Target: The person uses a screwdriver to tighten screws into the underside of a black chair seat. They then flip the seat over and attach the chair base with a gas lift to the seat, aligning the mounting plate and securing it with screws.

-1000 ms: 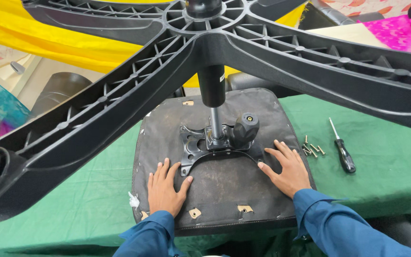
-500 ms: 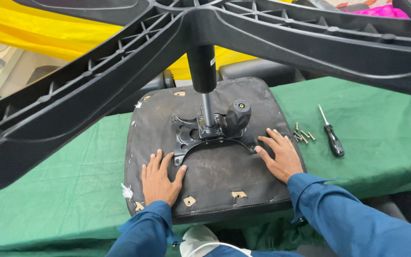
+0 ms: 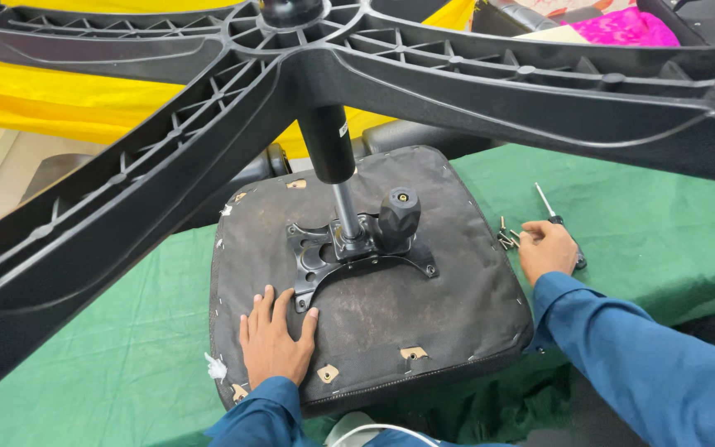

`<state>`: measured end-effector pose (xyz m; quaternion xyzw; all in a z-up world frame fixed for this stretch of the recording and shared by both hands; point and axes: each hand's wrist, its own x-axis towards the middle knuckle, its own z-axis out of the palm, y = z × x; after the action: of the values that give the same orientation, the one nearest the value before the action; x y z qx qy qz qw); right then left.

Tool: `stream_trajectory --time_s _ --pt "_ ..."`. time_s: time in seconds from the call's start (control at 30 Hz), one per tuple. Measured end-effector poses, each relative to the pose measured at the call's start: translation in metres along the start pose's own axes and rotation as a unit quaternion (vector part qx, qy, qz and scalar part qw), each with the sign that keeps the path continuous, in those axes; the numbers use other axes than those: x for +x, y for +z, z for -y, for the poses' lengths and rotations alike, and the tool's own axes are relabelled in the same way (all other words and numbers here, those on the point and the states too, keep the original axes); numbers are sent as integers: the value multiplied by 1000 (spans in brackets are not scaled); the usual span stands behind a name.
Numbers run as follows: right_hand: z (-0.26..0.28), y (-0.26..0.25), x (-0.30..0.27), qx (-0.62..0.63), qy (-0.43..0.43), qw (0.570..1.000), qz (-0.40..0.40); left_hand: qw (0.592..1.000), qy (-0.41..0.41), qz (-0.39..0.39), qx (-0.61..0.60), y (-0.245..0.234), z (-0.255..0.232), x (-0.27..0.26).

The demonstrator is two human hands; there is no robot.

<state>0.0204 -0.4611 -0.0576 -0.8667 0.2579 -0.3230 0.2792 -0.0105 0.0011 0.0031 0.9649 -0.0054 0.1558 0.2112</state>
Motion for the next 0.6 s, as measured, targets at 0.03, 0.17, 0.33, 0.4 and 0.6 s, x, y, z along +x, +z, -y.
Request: stream_trajectory --time_s 0.03,0.17,0.33,0.4,0.6 --pt "-13 3 5 -15 17 1000 16 1000 -1 2 2 0 0 0" --pt "-53 20 19 -69 55 994 72 1000 -7 1 -4 1 -1 0" --pt "-77 30 24 -132 -50 986 88 1000 -4 -3 -13 -2 -1 0" --pt "-77 31 25 -134 -99 980 111 1000 -1 -1 -13 -3 -1 0" --pt "-73 22 24 -188 -68 969 145 1000 -3 -4 -21 -4 -3 -1"
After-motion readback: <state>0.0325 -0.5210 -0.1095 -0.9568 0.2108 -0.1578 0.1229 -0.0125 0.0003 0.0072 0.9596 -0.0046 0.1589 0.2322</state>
